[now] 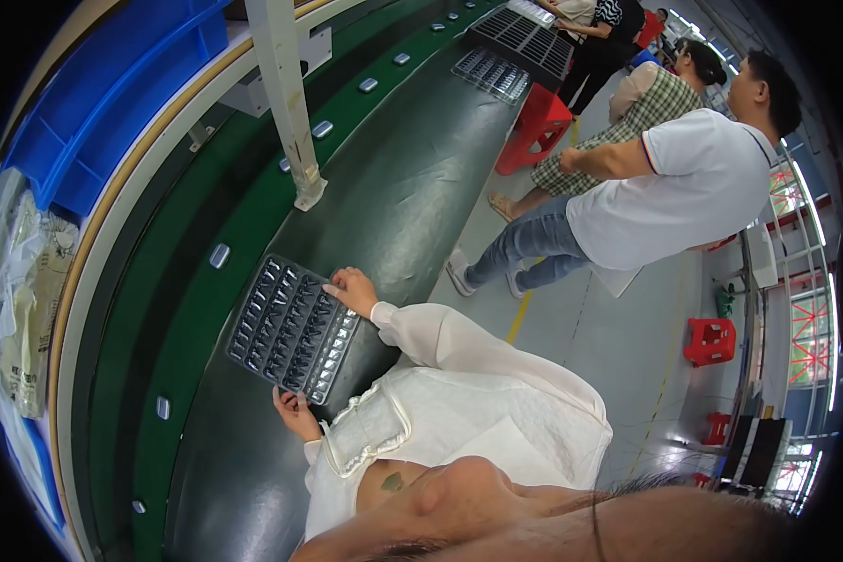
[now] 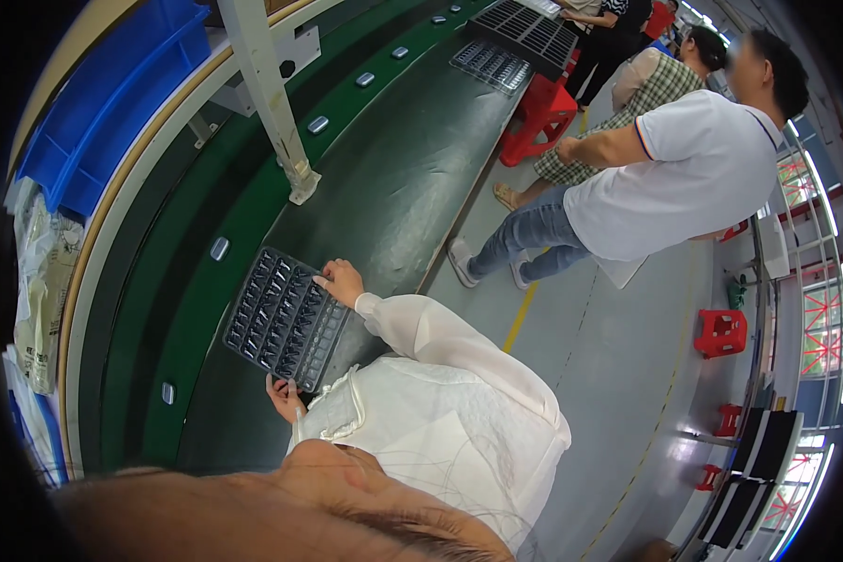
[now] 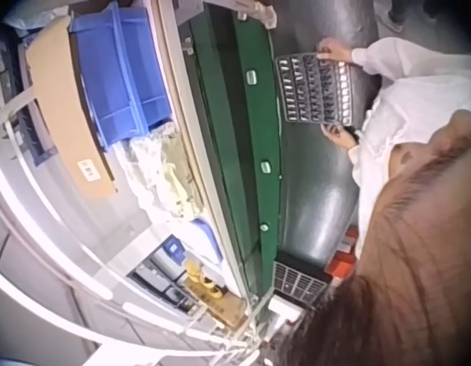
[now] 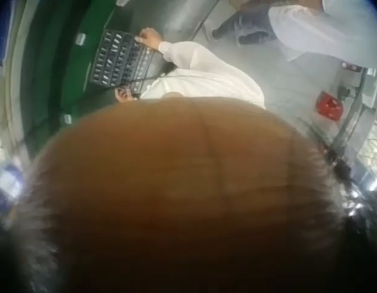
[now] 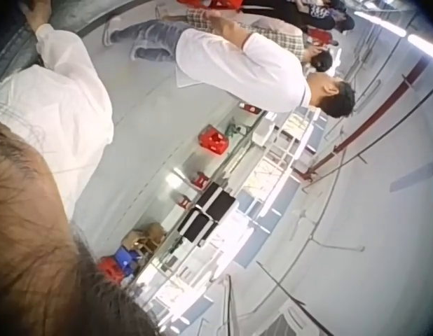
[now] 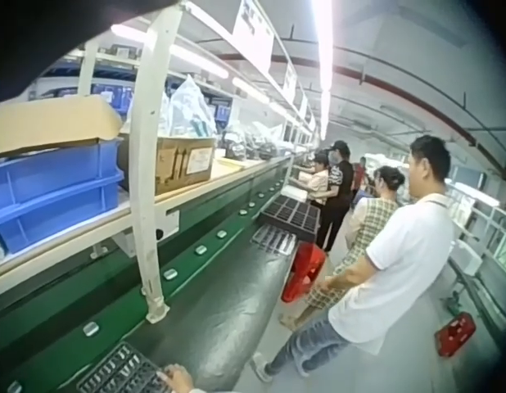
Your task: Assembling electronic components on a production line.
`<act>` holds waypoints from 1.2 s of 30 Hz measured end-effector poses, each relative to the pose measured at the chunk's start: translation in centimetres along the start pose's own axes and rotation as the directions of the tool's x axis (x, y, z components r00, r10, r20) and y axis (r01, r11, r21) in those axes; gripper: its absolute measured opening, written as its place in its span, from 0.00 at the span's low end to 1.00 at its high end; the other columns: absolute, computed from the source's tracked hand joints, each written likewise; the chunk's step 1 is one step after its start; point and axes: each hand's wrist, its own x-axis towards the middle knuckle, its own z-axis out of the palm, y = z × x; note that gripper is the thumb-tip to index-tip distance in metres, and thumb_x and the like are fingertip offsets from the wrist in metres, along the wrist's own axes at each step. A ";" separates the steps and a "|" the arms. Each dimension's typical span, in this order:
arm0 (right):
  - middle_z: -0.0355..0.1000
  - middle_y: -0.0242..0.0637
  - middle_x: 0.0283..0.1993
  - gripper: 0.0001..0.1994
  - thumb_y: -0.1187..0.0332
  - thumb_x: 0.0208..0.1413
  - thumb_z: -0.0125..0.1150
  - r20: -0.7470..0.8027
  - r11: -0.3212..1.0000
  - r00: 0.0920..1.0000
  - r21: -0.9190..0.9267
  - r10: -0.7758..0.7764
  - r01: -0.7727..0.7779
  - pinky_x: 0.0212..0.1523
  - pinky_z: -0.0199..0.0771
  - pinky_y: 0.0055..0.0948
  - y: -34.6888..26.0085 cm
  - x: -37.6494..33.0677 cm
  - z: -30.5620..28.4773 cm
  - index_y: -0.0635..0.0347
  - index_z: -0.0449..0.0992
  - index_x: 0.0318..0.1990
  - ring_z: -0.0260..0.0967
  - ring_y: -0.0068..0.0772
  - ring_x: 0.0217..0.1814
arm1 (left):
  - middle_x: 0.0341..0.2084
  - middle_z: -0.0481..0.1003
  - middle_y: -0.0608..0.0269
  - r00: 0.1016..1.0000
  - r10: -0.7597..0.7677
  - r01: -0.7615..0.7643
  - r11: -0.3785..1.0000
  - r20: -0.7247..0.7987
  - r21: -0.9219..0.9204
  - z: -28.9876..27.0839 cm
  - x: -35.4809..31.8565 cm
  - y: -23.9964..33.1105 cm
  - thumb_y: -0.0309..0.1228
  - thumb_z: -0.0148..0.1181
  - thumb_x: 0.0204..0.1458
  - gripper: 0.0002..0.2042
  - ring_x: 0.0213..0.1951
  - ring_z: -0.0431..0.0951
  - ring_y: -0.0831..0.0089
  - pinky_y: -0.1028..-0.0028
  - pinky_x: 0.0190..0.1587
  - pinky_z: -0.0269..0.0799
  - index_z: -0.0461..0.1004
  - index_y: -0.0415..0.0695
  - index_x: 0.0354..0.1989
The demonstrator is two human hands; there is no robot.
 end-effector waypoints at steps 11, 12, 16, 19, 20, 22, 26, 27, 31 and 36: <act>0.66 0.38 0.28 0.15 0.56 0.46 0.61 0.014 0.998 1.000 -0.066 0.015 -0.014 0.37 0.65 0.36 0.7 -0.2 -0.6 0.60 0.70 0.28 0.63 0.40 0.36 | 0.33 0.65 0.63 0.996 -0.086 0.086 0.996 0.020 -0.032 0.9 0.1 -0.7 0.15 0.54 0.46 0.28 0.29 0.67 0.78 0.80 0.28 0.70 0.57 0.41 0.58; 0.66 0.39 0.28 0.15 0.56 0.46 0.61 0.007 0.998 1.000 -0.059 0.016 -0.016 0.37 0.65 0.36 0.8 -0.2 -0.6 0.60 0.70 0.28 0.64 0.40 0.36 | 0.33 0.65 0.63 0.996 -0.085 0.085 0.996 0.021 -0.032 1.0 0.2 -0.8 0.15 0.54 0.46 0.28 0.29 0.67 0.78 0.80 0.28 0.70 0.57 0.41 0.58; 0.66 0.39 0.28 0.15 0.56 0.47 0.60 0.040 0.999 0.999 -0.040 0.018 -0.016 0.37 0.65 0.36 0.9 -0.5 -0.5 0.60 0.71 0.29 0.64 0.40 0.37 | 0.33 0.65 0.63 0.994 -0.112 0.112 0.994 0.002 -0.002 1.0 0.1 -1.0 0.15 0.54 0.45 0.28 0.27 0.67 0.78 0.80 0.28 0.68 0.58 0.41 0.57; 0.66 0.38 0.28 0.14 0.57 0.47 0.61 0.012 0.999 0.999 0.003 -0.047 0.047 0.37 0.65 0.35 1.3 -0.7 -0.4 0.61 0.71 0.29 0.64 0.40 0.36 | 0.32 0.65 0.63 0.992 -0.123 0.124 0.991 -0.035 0.051 1.2 0.2 -0.6 0.15 0.54 0.45 0.27 0.27 0.67 0.78 0.80 0.28 0.66 0.59 0.42 0.57; 0.66 0.38 0.28 0.14 0.57 0.47 0.61 0.011 0.999 0.999 0.001 -0.047 0.047 0.37 0.65 0.35 1.4 -0.8 -0.3 0.61 0.71 0.29 0.64 0.40 0.36 | 0.32 0.65 0.64 0.989 -0.134 0.137 0.988 -0.058 0.064 1.2 0.2 -0.5 0.16 0.53 0.46 0.27 0.27 0.67 0.79 0.80 0.27 0.65 0.59 0.42 0.57; 0.66 0.38 0.28 0.14 0.59 0.47 0.61 0.001 0.995 0.997 0.058 -0.083 0.083 0.36 0.66 0.34 1.6 -0.9 -0.1 0.61 0.71 0.30 0.64 0.39 0.35 | 0.32 0.65 0.64 0.988 -0.137 0.142 0.987 -0.077 0.070 1.5 -0.1 -0.2 0.16 0.53 0.46 0.27 0.27 0.67 0.79 0.80 0.27 0.65 0.59 0.43 0.57; 0.65 0.37 0.28 0.12 0.62 0.47 0.62 -0.023 0.977 0.992 0.169 -0.125 0.127 0.34 0.66 0.31 1.8 -1.4 -0.5 0.61 0.72 0.33 0.64 0.36 0.33 | 0.32 0.65 0.64 0.989 -0.107 0.113 0.992 -0.099 0.062 1.2 -0.4 -1.4 0.17 0.53 0.46 0.26 0.26 0.66 0.78 0.80 0.27 0.64 0.59 0.42 0.57; 0.65 0.37 0.29 0.11 0.63 0.48 0.61 -0.010 0.970 0.991 0.203 -0.135 0.134 0.33 0.67 0.30 2.1 -1.6 -0.8 0.60 0.72 0.34 0.64 0.34 0.32 | 0.32 0.65 0.64 0.989 -0.111 0.117 0.991 -0.100 0.064 1.2 -0.7 -1.3 0.17 0.53 0.46 0.26 0.26 0.66 0.78 0.80 0.27 0.64 0.59 0.42 0.57; 0.65 0.35 0.29 0.09 0.65 0.49 0.61 0.015 0.955 0.989 0.263 -0.144 0.135 0.32 0.67 0.28 1.8 -2.2 -1.7 0.59 0.73 0.36 0.64 0.31 0.31 | 0.32 0.65 0.64 0.988 -0.110 0.116 0.992 -0.111 0.056 0.9 -1.2 -1.5 0.17 0.54 0.46 0.25 0.27 0.66 0.78 0.80 0.29 0.64 0.60 0.42 0.56; 0.65 0.35 0.29 0.09 0.65 0.50 0.60 0.040 0.959 0.991 0.258 -0.130 0.116 0.32 0.67 0.27 1.7 -2.1 -2.4 0.59 0.73 0.36 0.64 0.30 0.32 | 0.31 0.65 0.65 0.986 -0.113 0.123 0.990 -0.125 0.074 1.4 -1.7 -0.3 0.17 0.55 0.46 0.25 0.28 0.66 0.78 0.80 0.31 0.64 0.61 0.42 0.56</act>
